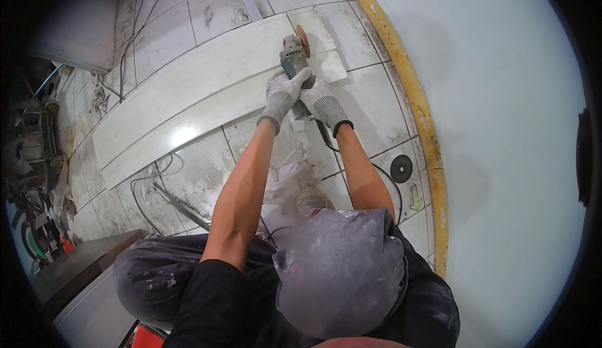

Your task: The person assembles an angle grinder by attaching a cutting disc and then uses it to cut along a marked line on a white tile while sitting on the floor.

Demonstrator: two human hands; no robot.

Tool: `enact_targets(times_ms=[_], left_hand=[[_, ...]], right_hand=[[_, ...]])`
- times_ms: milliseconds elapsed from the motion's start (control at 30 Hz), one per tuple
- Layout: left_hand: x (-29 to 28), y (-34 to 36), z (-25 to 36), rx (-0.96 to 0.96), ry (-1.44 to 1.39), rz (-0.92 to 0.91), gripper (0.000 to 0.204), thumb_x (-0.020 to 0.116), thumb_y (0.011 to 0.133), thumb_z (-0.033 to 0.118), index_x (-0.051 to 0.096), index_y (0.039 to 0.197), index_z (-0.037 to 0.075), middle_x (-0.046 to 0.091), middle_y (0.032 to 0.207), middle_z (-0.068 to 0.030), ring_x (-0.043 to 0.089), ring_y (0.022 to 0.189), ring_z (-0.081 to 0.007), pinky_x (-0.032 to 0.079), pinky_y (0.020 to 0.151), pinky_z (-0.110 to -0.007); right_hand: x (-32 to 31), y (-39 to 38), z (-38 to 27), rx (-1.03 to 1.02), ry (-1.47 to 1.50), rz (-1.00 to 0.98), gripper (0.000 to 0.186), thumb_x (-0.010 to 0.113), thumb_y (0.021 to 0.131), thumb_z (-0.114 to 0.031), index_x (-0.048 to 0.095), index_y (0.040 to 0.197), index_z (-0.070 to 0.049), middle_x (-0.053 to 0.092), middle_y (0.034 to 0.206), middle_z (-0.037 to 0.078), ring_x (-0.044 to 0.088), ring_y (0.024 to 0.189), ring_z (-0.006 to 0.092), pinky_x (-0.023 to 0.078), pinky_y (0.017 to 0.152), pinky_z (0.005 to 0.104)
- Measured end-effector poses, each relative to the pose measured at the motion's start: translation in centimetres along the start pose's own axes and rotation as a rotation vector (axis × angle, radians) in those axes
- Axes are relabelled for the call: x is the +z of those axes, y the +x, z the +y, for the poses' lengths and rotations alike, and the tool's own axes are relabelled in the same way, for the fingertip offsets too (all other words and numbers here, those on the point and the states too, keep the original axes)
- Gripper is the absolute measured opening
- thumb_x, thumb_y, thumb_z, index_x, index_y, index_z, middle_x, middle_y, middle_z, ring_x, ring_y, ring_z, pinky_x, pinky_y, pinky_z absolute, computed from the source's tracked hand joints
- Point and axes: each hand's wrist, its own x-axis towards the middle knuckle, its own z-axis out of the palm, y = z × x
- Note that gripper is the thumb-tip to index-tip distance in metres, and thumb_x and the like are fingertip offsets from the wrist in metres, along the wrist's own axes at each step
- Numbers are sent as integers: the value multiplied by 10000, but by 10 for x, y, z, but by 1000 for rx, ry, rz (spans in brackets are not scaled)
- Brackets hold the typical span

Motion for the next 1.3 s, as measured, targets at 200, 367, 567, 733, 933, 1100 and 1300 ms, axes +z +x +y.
enact_targets(times_ms=[200,367,567,733,933,1100,1300], left_hand=[[0,0,1,5,12,16,794,660,884,742,787,1293,74,747,1287,-229,703,1236,-361,514,1098,-440],[0,-2,2,12,5,32,773,662,885,729,791,1272,72,756,1265,-215,712,1220,-354,512,1092,-440],[1,-8,5,60,0,67,755,666,884,712,801,1229,54,770,1219,-215,721,1187,-361,520,1071,-446],[0,-13,11,49,52,85,756,650,889,722,815,1188,47,781,1151,-232,720,1175,-385,517,1065,-464],[-3,-19,16,74,166,149,810,605,896,753,822,1132,9,787,1094,-266,732,1128,-422,529,1036,-487],[-7,-15,21,-4,198,112,850,586,889,771,822,1093,-20,784,1082,-290,744,1115,-429,542,1018,-492],[-6,-14,20,-14,172,98,865,604,876,764,810,1093,-47,781,1082,-301,748,1117,-422,549,1013,-488]], right_hand=[[-3,-5,-6,0,5,-11,546,753,907,-380,670,1232,51,767,1021,172,768,868,245,630,723,397],[-6,-7,-9,33,63,-67,631,790,862,-389,654,1241,97,758,1115,264,785,997,330,636,783,438],[-6,-7,-7,54,74,-50,635,791,857,-366,634,1276,85,744,1167,259,781,987,345,650,782,443],[-5,-7,-4,10,101,-54,619,783,882,-390,651,1259,83,754,1130,251,783,986,337,644,772,446],[-3,-5,-5,-17,57,-18,581,770,902,-388,664,1242,72,764,1063,223,778,936,299,627,752,428],[-1,-4,-2,38,50,-17,607,785,890,-381,650,1263,79,761,1083,239,778,962,311,624,777,435],[1,-8,-4,29,22,2,513,735,956,-365,676,1283,26,779,1047,187,761,920,257,608,786,421]])
